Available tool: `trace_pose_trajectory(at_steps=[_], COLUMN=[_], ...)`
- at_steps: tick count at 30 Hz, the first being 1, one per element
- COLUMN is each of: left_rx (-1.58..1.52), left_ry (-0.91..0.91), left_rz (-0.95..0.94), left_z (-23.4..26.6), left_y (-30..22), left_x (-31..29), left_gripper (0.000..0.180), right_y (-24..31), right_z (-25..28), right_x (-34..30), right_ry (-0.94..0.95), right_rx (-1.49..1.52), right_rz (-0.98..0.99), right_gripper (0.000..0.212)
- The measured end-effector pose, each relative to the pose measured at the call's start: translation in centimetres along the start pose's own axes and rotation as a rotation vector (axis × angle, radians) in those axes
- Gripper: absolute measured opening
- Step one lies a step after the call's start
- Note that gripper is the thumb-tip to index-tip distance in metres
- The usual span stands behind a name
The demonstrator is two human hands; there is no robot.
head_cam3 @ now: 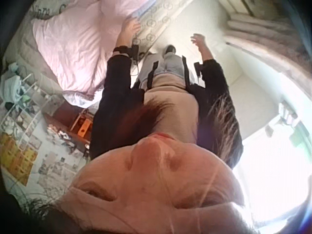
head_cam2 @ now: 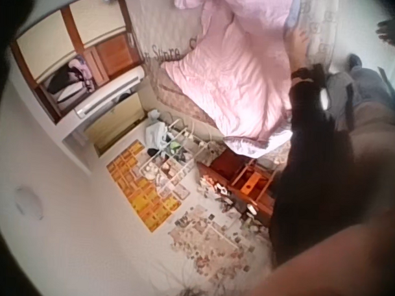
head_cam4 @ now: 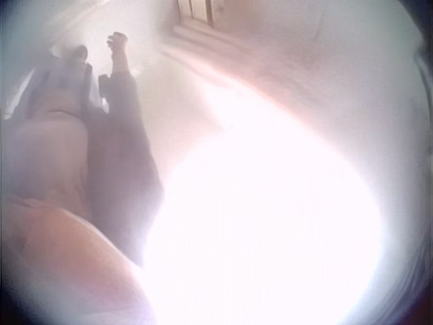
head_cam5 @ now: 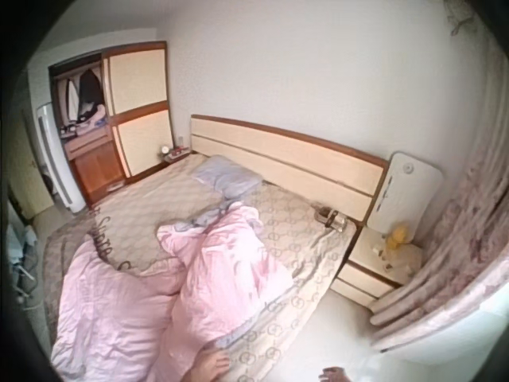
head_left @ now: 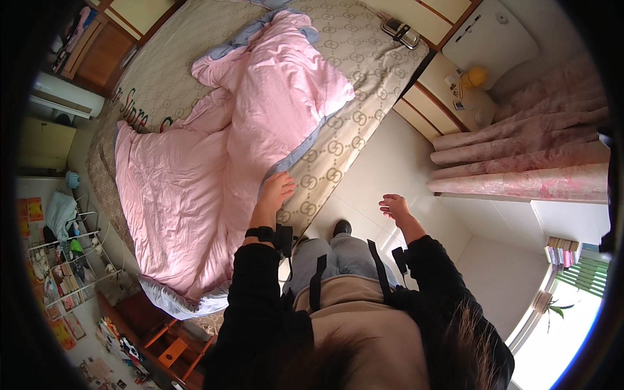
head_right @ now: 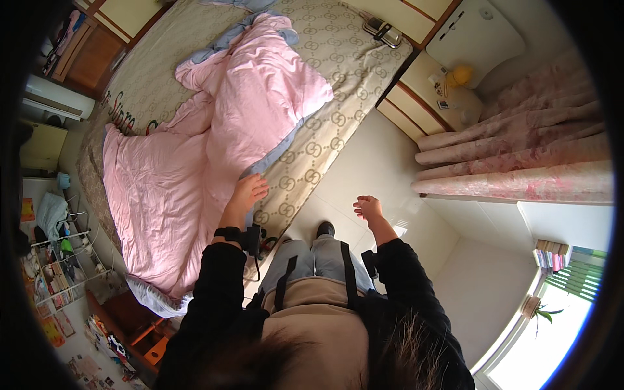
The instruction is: The person uses a handheld steamer on a patterned bedsheet, then folds a pink and grey duvet into a compact rectangle on the bed. After folding, the person steams the bedsheet again and walks to a desk to pick up a snack wrapper and discard it in a bin.
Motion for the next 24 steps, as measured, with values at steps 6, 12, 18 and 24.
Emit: trace_pose_trajectory(at_steps=[6, 12, 18, 24], left_rx=[0.17, 0.745, 1.525, 1.715], left_ry=[-0.167, -0.107, -0.231, -0.589], left_rz=[-0.028, -0.644, -0.78, -0.946], left_z=[-7.7, -19.1, -26.4, -24.2], left_y=[1.2, -1.8, -3.9, -7.3], left_x=[9.0, 20.7, 30.7, 38.1], left_gripper=[0.052, 0.042, 0.07, 0.08], right_y=[9.7, 17.6, 27.8, 32.7], right_z=[2.3, 3.1, 7.2, 9.9], right_x=[3.5, 10.7, 20.4, 26.5], right_ry=[0.238, 0.452, 0.388, 0.281], right_rx=[0.134, 0.116, -0.002, 0.087], right_rz=[0.106, 0.005, 0.013, -0.007], right_gripper=[0.034, 0.035, 0.033, 0.029])
Point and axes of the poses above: each hand's wrist, its own x-axis towards the middle knuckle, its own z-axis out of the back of the hand, y = z × x, the point moved 1 cm from there along x, towards the middle knuckle, and after that the axes turned 9 degrees about -x, right-handed, at the moved point
